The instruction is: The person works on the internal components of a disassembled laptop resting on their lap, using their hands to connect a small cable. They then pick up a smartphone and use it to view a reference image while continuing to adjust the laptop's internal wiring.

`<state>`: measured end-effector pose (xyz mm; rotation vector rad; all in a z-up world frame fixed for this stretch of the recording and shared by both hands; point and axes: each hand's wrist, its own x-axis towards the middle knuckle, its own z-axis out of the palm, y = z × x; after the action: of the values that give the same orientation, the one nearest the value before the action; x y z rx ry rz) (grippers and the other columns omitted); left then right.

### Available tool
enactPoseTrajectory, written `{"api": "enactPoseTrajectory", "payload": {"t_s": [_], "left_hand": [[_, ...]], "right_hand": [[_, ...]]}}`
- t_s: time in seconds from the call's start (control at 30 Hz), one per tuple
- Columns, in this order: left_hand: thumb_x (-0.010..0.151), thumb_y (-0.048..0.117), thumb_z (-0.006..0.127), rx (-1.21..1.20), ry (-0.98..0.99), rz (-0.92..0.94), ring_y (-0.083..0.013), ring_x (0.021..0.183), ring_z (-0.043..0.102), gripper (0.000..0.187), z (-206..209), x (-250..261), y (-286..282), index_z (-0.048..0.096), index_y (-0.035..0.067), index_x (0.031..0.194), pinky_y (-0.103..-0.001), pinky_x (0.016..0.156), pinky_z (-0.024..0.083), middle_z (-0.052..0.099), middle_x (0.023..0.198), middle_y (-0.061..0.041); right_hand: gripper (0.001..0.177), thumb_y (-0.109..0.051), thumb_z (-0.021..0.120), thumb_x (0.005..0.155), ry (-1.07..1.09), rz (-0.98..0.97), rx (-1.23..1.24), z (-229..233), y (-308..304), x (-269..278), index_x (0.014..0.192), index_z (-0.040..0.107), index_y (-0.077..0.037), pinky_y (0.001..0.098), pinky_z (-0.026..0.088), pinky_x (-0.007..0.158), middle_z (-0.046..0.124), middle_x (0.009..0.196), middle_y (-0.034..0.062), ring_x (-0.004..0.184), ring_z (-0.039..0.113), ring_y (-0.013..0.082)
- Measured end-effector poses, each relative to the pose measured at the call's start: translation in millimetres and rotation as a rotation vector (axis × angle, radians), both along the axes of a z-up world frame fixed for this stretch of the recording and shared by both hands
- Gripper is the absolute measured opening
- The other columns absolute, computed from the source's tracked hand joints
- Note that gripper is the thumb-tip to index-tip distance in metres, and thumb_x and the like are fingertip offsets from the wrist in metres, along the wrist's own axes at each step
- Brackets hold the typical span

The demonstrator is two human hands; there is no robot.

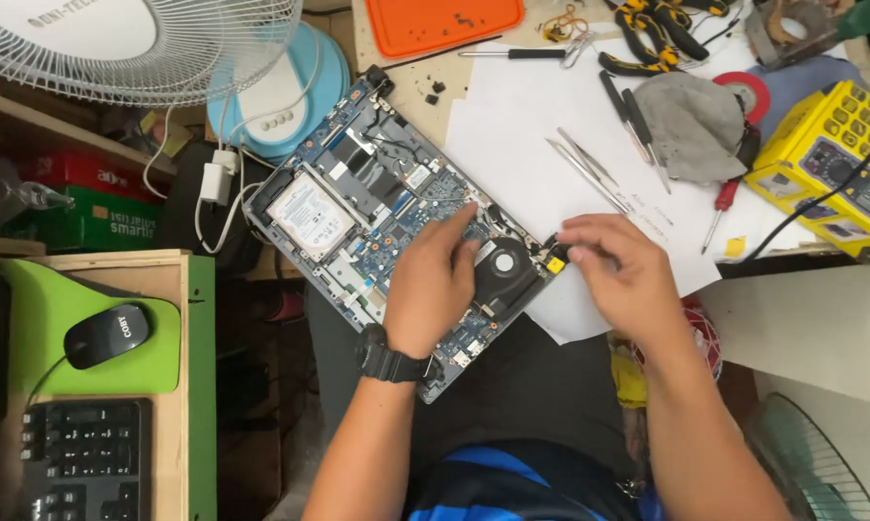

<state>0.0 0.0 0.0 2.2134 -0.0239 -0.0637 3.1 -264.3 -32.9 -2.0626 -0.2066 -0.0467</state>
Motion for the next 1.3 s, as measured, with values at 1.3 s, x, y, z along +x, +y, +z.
{"api": "enactPoseTrajectory", "payload": {"t_s": [1.3], "left_hand": [[0.093,0.051,0.095,0.180,-0.014,0.039,-0.0397,0.080,0.083,0.099,8.8,-13.4,-34.6,0.059,-0.009,0.164,-0.049,0.061,0.064,0.076,0.098,-0.021]], "right_hand": [[0.016,-0.003,0.083,0.109,-0.309,0.115,0.101,-40.9,10.4,1.6,0.120,0.091,-0.011,0.0436,0.056,0.112,0.090,0.109,0.0068,0.114,0.072,0.0260]]}}
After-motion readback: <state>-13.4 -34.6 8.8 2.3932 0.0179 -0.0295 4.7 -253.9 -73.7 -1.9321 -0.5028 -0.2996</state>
